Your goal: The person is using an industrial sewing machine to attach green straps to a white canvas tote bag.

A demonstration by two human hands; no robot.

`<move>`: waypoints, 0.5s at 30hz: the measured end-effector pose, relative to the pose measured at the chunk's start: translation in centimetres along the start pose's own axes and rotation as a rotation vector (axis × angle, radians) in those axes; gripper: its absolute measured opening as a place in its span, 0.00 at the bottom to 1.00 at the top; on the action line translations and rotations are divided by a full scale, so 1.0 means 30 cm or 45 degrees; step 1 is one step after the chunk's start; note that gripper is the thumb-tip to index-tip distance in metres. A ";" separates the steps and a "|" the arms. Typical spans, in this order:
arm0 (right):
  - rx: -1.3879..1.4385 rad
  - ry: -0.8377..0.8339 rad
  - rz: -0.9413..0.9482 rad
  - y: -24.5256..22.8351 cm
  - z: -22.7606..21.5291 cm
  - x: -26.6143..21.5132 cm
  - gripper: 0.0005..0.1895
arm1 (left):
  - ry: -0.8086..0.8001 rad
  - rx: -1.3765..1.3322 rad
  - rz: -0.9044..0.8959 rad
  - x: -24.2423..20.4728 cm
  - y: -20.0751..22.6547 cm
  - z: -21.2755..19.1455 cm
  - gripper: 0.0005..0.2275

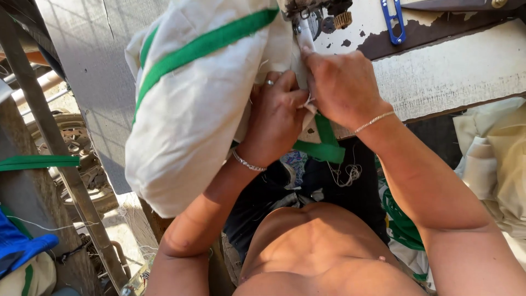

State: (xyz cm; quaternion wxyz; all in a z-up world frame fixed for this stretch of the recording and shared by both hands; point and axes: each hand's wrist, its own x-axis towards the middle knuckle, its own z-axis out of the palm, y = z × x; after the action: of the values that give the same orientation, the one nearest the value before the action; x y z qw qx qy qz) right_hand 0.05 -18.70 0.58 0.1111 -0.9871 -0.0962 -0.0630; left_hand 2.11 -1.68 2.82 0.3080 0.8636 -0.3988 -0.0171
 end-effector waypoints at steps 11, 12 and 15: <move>0.159 0.004 0.040 -0.016 0.010 0.039 0.10 | 0.070 -0.137 0.080 0.024 -0.066 0.011 0.07; 0.191 0.034 0.067 -0.017 0.010 0.057 0.12 | 0.024 -0.089 0.010 0.031 -0.083 0.014 0.07; 0.179 0.058 0.082 -0.010 0.023 0.036 0.12 | -0.009 -0.017 0.058 0.023 -0.086 0.020 0.05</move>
State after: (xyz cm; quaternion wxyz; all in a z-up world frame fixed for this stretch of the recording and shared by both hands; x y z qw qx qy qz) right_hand 1.12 -18.05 0.13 0.1843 -0.9778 -0.0660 -0.0749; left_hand 4.15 -1.19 1.09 0.3128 0.8521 -0.4193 -0.0160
